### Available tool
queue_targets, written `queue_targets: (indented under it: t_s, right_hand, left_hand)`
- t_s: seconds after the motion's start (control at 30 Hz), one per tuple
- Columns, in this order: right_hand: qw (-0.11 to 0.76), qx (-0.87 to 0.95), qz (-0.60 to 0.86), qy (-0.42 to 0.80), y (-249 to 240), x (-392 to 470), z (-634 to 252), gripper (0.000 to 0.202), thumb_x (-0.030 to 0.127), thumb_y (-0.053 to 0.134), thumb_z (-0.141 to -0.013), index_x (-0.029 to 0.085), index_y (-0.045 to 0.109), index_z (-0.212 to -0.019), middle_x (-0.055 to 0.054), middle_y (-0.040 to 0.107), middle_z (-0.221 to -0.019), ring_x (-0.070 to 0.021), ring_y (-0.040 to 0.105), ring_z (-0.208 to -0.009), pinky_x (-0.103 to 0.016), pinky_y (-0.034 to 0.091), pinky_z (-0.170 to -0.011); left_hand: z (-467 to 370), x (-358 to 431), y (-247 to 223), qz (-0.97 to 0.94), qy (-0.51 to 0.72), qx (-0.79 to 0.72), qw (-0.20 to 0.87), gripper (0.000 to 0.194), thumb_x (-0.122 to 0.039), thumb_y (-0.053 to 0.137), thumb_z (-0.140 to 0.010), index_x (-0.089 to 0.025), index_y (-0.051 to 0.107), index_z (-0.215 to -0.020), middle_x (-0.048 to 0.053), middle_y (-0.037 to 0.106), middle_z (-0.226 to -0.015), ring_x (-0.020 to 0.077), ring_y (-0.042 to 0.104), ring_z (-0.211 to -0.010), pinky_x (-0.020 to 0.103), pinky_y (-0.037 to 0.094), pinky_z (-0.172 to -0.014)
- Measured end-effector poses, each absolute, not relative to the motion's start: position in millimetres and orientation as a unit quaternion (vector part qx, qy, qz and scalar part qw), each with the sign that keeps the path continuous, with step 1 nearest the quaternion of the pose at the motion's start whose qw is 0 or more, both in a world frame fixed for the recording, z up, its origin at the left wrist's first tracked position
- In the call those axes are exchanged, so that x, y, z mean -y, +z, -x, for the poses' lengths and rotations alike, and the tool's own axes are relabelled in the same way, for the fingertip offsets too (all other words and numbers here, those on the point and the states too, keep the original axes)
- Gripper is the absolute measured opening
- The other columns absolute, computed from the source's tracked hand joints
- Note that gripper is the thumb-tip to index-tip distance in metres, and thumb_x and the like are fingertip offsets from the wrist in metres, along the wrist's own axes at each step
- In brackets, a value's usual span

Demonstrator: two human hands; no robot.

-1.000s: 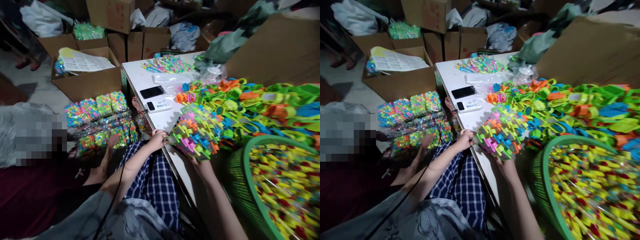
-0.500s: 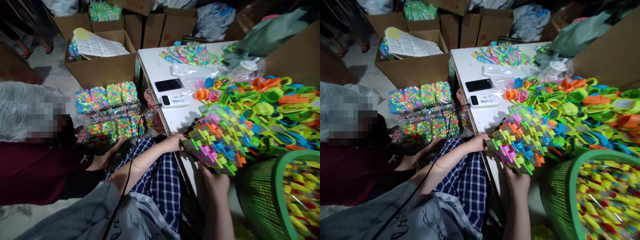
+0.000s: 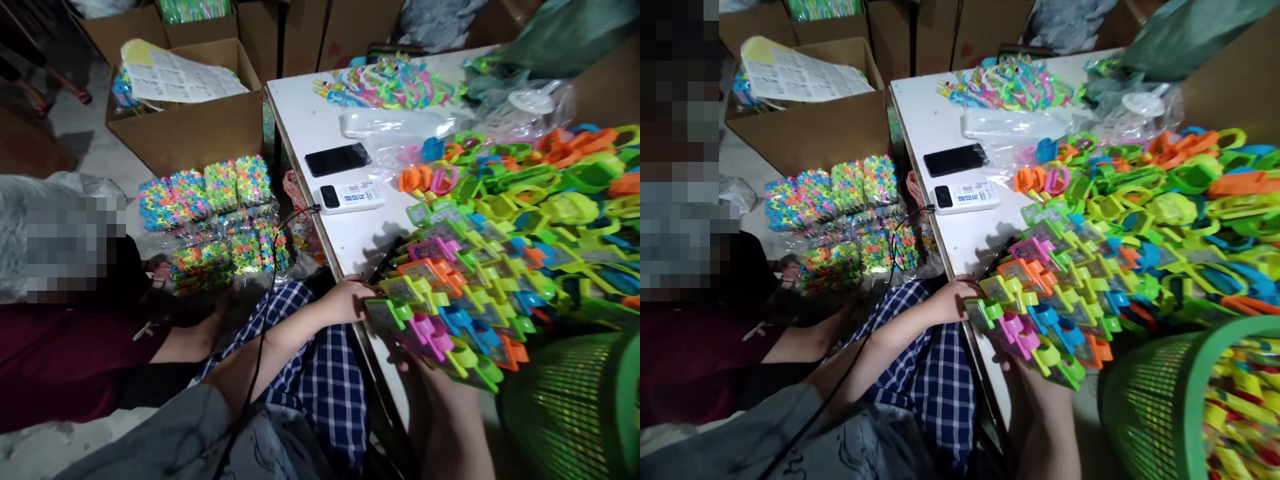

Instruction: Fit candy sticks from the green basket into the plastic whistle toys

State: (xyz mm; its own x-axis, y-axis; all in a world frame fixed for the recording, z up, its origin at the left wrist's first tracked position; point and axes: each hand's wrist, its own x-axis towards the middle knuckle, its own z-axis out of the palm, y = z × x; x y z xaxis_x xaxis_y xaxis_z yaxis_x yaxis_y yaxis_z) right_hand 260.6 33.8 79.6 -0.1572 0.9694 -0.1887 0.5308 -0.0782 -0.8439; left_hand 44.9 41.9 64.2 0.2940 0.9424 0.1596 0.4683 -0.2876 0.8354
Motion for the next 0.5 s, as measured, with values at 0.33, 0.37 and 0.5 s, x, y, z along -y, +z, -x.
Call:
queue_targets:
  t_s: [0.33,0.37,0.5]
  right_hand:
    - [0.129,0.677,0.578,0.437,92.0,-41.9,-256.5,0.058,0.057,0.046,-0.078,0.025,0.051,-0.030,-0.006,0.048,-0.031,-0.0167,0.048,-0.032,-0.031,0.044,-0.040]
    - [0.137,0.677,0.576,0.438,93.0,-40.9,-255.0,0.058,0.057,0.046,-0.078,0.025,0.050,-0.030,-0.005,0.048,-0.031,-0.0167,0.048,-0.032,-0.031,0.044,-0.040]
    - [0.187,0.668,0.566,0.445,92.2,-37.3,-253.0,0.050,0.047,0.049,-0.076,0.025,0.050,-0.032,-0.004,0.050,-0.033,-0.0171,0.049,-0.035,-0.031,0.044,-0.042]
  left_hand:
    - [-43.4,-41.7,62.3,-0.718,0.333,-0.489,0.366,0.010,-0.014,0.069,-0.072,-0.018,0.068,-0.081,0.004,0.075,-0.094,0.0192,0.066,-0.097,0.035,0.036,-0.106]
    - [-43.2,-41.6,62.3,-0.719,0.331,-0.489,0.366,0.010,-0.014,0.069,-0.072,-0.018,0.068,-0.080,0.003,0.075,-0.094,0.0191,0.066,-0.096,0.035,0.037,-0.106]
    - [-42.8,-40.3,60.7,-0.711,0.329,-0.506,0.361,0.015,-0.012,0.067,-0.069,-0.019,0.068,-0.083,0.004,0.074,-0.095,0.0216,0.063,-0.103,0.037,0.038,-0.106]
